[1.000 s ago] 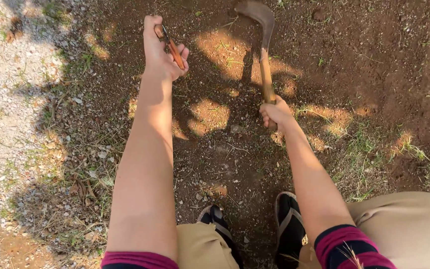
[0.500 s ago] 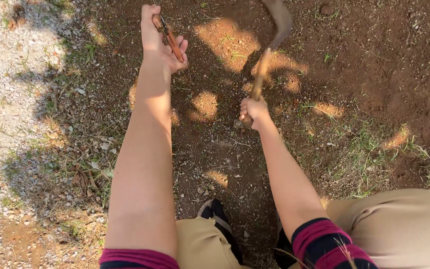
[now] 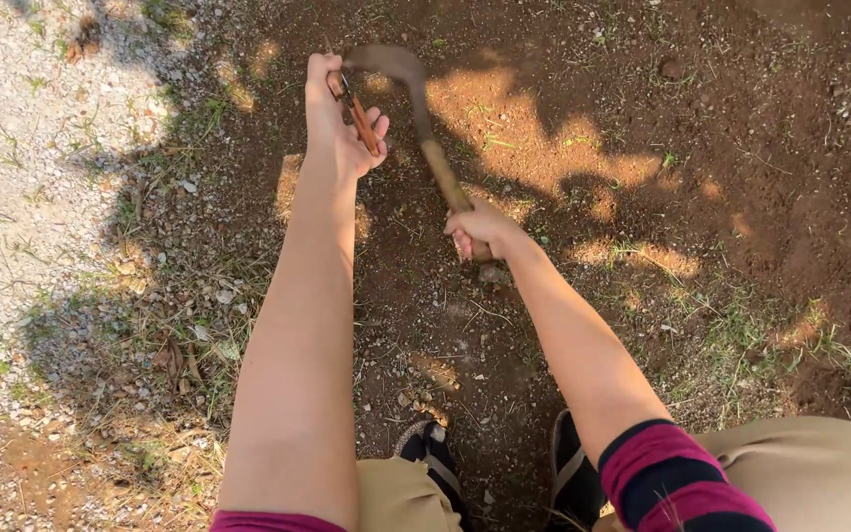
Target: Clearing weeds and grass from a patch of dirt using a hand scythe and pruning shears.
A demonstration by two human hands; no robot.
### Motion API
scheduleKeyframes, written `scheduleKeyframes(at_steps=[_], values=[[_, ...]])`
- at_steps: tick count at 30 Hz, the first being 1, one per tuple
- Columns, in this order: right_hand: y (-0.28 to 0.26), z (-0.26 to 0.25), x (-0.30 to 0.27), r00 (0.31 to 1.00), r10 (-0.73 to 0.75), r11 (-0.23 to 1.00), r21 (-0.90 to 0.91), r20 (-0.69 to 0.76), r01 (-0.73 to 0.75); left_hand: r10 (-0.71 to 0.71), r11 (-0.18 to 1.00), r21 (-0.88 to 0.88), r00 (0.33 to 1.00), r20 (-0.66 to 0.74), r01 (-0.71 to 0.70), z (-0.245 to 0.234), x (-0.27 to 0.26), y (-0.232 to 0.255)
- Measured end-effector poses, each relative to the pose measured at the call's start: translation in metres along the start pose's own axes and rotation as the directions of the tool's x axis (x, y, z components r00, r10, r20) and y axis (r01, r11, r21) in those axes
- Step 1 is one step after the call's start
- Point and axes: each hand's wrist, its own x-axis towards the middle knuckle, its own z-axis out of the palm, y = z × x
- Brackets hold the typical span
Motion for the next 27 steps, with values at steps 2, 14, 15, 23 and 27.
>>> scheduleKeyframes(at_steps=[2,14,15,23,27], values=[[-0.034,-0.006,0.015,0.992,-0.032,0.994,0.095,-0.125,0.044,0.015,1.0,-0.021,1.0,-0.023,-0.016,-0.006,-0.01,0.004],[-0.194,-0.019,0.136,0.896,-0.293,0.937,0.087,-0.333,0.338,0.03,0.997,-0.065,0.991,-0.133,-0.039,-0.046,-0.002,0.031],[-0.195,-0.014,0.142,0.892,-0.282,0.959,-0.123,-0.353,0.254,0.034,0.998,-0.053,0.988,-0.15,-0.042,-0.049,0.001,0.031],[-0.168,-0.047,0.11,0.964,-0.232,0.963,-0.169,-0.131,0.209,-0.009,0.99,-0.141,0.991,-0.13,-0.01,-0.064,0.056,0.017],[-0.163,-0.033,0.123,0.932,-0.193,0.978,-0.135,-0.307,0.158,0.037,0.993,-0.111,0.995,-0.095,-0.048,-0.049,0.042,0.024]])
